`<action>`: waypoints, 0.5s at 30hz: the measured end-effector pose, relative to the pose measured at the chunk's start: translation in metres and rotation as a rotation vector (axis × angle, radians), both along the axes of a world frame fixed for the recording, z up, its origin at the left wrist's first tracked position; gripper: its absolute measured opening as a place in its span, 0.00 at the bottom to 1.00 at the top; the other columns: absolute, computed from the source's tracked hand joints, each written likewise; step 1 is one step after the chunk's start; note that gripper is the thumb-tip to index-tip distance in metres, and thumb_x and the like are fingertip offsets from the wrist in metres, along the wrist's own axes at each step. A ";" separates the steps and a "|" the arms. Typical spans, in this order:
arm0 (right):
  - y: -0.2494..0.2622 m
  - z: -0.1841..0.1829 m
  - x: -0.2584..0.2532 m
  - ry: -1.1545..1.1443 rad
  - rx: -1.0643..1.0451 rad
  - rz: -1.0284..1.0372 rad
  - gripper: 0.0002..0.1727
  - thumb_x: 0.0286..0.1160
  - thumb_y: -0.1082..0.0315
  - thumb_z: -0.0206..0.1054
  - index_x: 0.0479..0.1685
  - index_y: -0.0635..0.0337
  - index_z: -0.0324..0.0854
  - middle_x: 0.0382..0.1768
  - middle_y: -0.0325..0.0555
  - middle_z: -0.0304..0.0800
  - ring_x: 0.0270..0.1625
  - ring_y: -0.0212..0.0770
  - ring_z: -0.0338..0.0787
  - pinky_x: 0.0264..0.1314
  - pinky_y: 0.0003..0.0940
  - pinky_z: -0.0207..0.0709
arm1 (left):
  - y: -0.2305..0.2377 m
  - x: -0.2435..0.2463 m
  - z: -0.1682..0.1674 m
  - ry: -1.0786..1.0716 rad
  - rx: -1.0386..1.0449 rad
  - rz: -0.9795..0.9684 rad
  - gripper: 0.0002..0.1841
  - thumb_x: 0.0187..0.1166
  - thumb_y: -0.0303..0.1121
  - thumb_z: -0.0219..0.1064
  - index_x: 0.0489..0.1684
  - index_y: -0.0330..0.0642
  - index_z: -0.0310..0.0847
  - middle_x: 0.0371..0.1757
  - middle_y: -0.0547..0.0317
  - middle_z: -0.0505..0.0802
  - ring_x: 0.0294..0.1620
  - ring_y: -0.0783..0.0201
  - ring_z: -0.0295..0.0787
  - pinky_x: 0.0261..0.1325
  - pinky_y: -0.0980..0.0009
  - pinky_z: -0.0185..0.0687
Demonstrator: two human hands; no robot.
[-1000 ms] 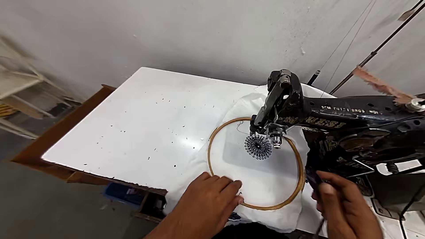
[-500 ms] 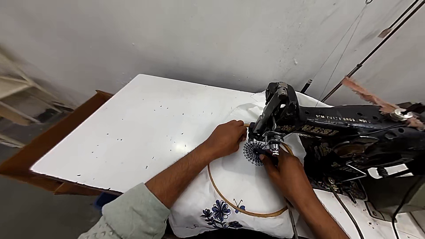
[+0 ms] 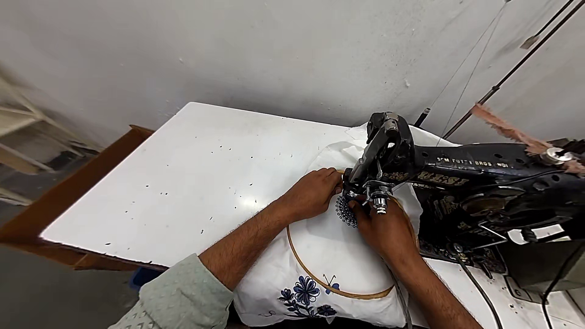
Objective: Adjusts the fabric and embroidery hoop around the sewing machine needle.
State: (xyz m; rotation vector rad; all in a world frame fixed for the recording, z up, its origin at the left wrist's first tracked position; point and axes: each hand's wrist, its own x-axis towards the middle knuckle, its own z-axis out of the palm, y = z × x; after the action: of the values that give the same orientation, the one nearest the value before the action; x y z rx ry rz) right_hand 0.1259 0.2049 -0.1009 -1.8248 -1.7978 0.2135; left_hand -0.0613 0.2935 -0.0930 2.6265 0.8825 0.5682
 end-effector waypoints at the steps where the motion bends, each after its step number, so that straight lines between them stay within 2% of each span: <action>1: 0.000 -0.001 0.000 0.008 0.015 -0.004 0.09 0.77 0.61 0.73 0.43 0.57 0.91 0.35 0.48 0.92 0.39 0.48 0.93 0.43 0.54 0.84 | 0.000 0.000 0.001 -0.029 -0.011 0.006 0.10 0.90 0.31 0.56 0.49 0.36 0.82 0.45 0.50 0.86 0.51 0.54 0.86 0.59 0.57 0.82; 5: -0.006 0.001 0.003 -0.025 0.072 0.019 0.07 0.75 0.64 0.73 0.39 0.59 0.88 0.32 0.48 0.90 0.36 0.50 0.91 0.39 0.54 0.84 | -0.001 -0.003 0.003 -0.254 -0.071 0.152 0.08 0.90 0.30 0.56 0.48 0.36 0.81 0.38 0.52 0.88 0.41 0.60 0.88 0.51 0.61 0.86; 8: -0.012 0.000 0.006 -0.027 0.055 0.013 0.09 0.74 0.62 0.72 0.33 0.57 0.85 0.25 0.43 0.85 0.30 0.45 0.87 0.32 0.49 0.80 | 0.002 -0.006 0.004 -0.292 -0.141 0.180 0.08 0.88 0.29 0.60 0.48 0.37 0.85 0.38 0.55 0.90 0.37 0.64 0.87 0.48 0.64 0.85; 10: -0.014 0.000 0.006 -0.017 0.039 0.006 0.09 0.74 0.61 0.71 0.31 0.55 0.85 0.22 0.40 0.83 0.27 0.42 0.86 0.29 0.47 0.78 | 0.002 -0.006 0.002 -0.239 -0.133 0.126 0.08 0.87 0.29 0.62 0.47 0.37 0.87 0.41 0.54 0.92 0.41 0.63 0.89 0.52 0.63 0.86; 12: -0.015 0.000 0.005 0.001 0.035 0.004 0.09 0.74 0.61 0.72 0.33 0.56 0.86 0.23 0.41 0.84 0.27 0.43 0.87 0.29 0.48 0.79 | 0.002 -0.006 0.000 -0.182 -0.098 0.081 0.08 0.86 0.28 0.62 0.47 0.36 0.88 0.43 0.53 0.92 0.47 0.60 0.90 0.59 0.59 0.85; 15: -0.015 -0.001 0.004 -0.010 0.034 0.003 0.09 0.74 0.61 0.72 0.35 0.57 0.87 0.25 0.43 0.86 0.29 0.44 0.88 0.31 0.50 0.80 | 0.002 -0.006 -0.002 -0.145 -0.060 0.051 0.08 0.86 0.28 0.62 0.46 0.36 0.88 0.42 0.52 0.91 0.48 0.58 0.89 0.59 0.58 0.84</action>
State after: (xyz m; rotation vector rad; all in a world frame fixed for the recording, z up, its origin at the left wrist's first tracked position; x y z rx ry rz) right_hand 0.1299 0.1895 -0.1017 -1.8030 -1.8004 0.1746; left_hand -0.0671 0.2959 -0.0946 2.4798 0.9088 0.7234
